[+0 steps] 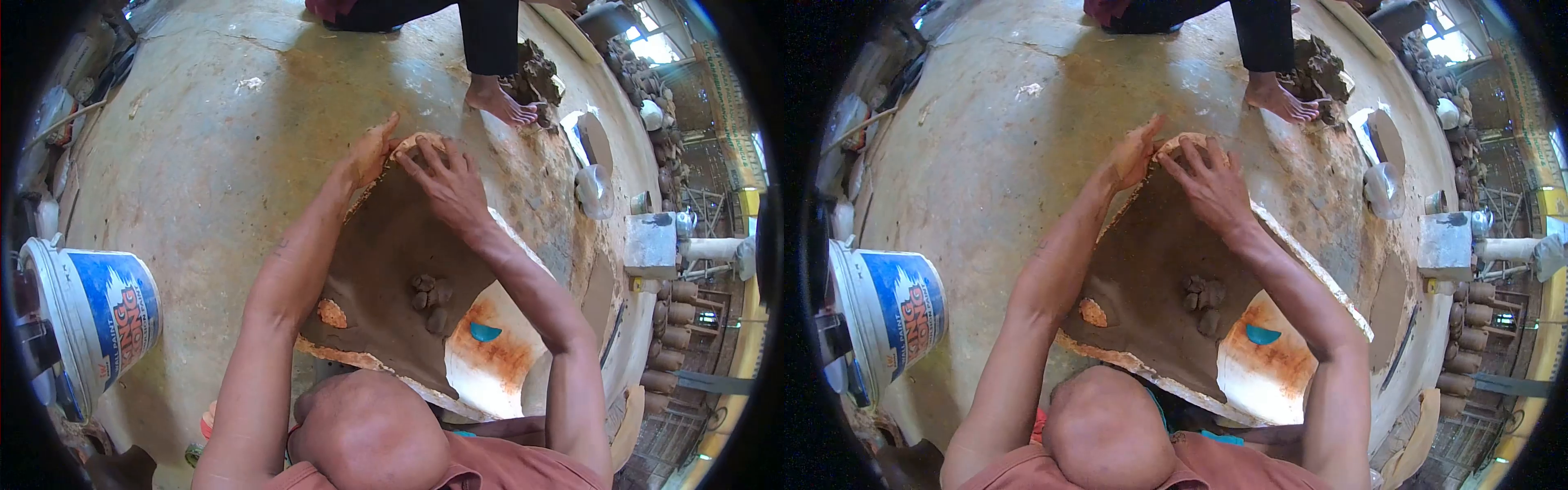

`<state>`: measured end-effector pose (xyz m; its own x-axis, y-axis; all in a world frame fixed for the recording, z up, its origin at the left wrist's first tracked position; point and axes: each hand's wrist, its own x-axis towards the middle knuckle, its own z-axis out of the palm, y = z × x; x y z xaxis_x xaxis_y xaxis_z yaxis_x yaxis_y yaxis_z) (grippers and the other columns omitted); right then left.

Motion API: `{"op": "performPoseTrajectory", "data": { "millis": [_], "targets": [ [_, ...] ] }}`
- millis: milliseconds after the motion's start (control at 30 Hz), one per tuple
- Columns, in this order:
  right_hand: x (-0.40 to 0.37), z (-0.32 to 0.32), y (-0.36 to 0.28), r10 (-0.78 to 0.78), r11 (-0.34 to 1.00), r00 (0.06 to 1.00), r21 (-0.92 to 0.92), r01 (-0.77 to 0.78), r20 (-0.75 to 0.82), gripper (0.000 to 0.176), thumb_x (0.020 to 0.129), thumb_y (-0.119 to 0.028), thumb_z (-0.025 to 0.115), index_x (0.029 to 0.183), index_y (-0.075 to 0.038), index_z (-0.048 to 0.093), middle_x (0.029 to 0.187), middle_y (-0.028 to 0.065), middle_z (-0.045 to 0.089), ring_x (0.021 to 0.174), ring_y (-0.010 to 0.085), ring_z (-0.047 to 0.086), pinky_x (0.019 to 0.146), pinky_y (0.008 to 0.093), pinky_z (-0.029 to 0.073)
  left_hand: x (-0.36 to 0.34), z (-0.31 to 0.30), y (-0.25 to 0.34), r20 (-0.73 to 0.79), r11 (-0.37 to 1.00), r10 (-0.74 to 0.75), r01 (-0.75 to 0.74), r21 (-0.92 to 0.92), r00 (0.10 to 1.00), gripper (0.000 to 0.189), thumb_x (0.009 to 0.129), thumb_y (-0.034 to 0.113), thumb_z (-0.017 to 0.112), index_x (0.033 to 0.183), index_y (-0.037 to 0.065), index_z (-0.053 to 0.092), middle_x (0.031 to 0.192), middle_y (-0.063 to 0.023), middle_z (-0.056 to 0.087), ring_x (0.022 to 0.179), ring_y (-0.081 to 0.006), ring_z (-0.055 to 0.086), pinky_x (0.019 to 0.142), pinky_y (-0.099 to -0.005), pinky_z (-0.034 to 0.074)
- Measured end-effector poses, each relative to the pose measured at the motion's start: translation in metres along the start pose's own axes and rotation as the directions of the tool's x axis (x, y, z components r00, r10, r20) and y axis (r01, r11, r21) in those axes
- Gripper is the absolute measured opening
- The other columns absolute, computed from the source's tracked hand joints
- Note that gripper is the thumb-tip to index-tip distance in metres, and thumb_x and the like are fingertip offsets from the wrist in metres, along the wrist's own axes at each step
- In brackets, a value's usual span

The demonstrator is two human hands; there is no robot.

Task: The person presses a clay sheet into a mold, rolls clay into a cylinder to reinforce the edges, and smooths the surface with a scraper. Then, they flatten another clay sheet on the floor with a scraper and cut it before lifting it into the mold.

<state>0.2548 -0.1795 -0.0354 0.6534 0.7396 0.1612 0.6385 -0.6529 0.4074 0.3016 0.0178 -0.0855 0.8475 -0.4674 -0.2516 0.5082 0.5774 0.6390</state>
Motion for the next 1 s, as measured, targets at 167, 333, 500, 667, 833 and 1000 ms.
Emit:
{"op": "performPoseTrajectory", "data": {
  "millis": [167,333,500,667,833,1000],
  "targets": [
    [0.008,0.011,-0.008,0.065,0.993,0.995,-0.104,-0.056,0.081,0.063,0.095,-0.019,0.060,0.156,-0.023,0.049,0.161,0.0082,0.045,0.137,0.0379,0.048,0.100,0.0545,0.050,0.009,-0.005,-0.006,-0.041,0.975,0.036,-0.026,0.223,0.999,0.090,0.107,0.063,0.047,0.170,0.007,0.014,0.178,-0.0104,0.010,0.152,-0.0306,0.037,0.124,-0.0419,0.032],
    [0.012,0.015,-0.007,0.134,0.965,0.987,-0.241,-0.109,0.092,0.059,0.095,-0.021,0.060,0.152,-0.009,0.053,0.158,0.0078,0.048,0.134,0.0343,0.051,0.099,0.0512,0.050,0.030,-0.029,-0.020,0.067,0.973,-0.028,0.012,0.232,0.997,0.088,0.107,0.057,0.053,0.170,0.008,0.017,0.176,-0.0088,0.020,0.154,-0.0277,0.033,0.125,-0.0427,0.031],
    [0.005,0.025,0.010,0.177,0.936,0.975,-0.330,-0.123,0.137,0.047,0.096,-0.027,0.060,0.137,-0.006,0.064,0.131,0.0153,0.062,0.125,0.0331,0.052,0.093,0.0480,0.050,0.014,-0.015,-0.018,0.093,0.906,0.056,-0.089,0.413,0.994,0.076,0.108,0.035,0.058,0.170,0.012,0.020,0.174,-0.0074,0.024,0.154,-0.0228,0.034,0.124,-0.0394,0.033],
    [0.000,0.015,0.019,0.147,0.916,0.913,-0.400,0.019,0.380,0.032,0.095,-0.028,0.062,0.118,-0.008,0.072,0.115,0.0101,0.068,0.116,0.0294,0.057,0.086,0.0444,0.048,0.006,-0.003,-0.010,0.059,0.944,-0.010,-0.011,0.331,0.998,0.076,0.108,0.030,0.057,0.170,0.012,0.019,0.174,-0.0081,0.026,0.153,-0.0240,0.035,0.124,-0.0386,0.034],
    [-0.019,0.017,0.021,0.138,0.930,0.855,-0.363,0.062,0.500,0.026,0.095,-0.027,0.063,0.112,-0.011,0.074,0.109,0.0076,0.069,0.109,0.0282,0.059,0.079,0.0446,0.048,-0.004,0.003,-0.005,0.061,0.953,0.001,-0.019,0.304,0.998,0.081,0.104,0.034,0.061,0.168,0.003,0.022,0.162,-0.0110,0.047,0.138,-0.0221,0.054,0.118,-0.0345,0.041],
    [-0.015,-0.013,0.024,0.115,0.952,0.808,-0.297,0.078,0.578,0.027,0.088,-0.027,0.068,0.107,-0.008,0.073,0.103,0.0096,0.071,0.103,0.0253,0.063,0.079,0.0397,0.050,0.021,-0.017,-0.027,0.098,0.965,0.034,-0.058,0.255,0.995,0.085,0.104,0.034,0.060,0.170,0.005,0.015,0.170,-0.0132,0.033,0.153,-0.0247,0.036,0.124,-0.0359,0.033]
  ]
}}
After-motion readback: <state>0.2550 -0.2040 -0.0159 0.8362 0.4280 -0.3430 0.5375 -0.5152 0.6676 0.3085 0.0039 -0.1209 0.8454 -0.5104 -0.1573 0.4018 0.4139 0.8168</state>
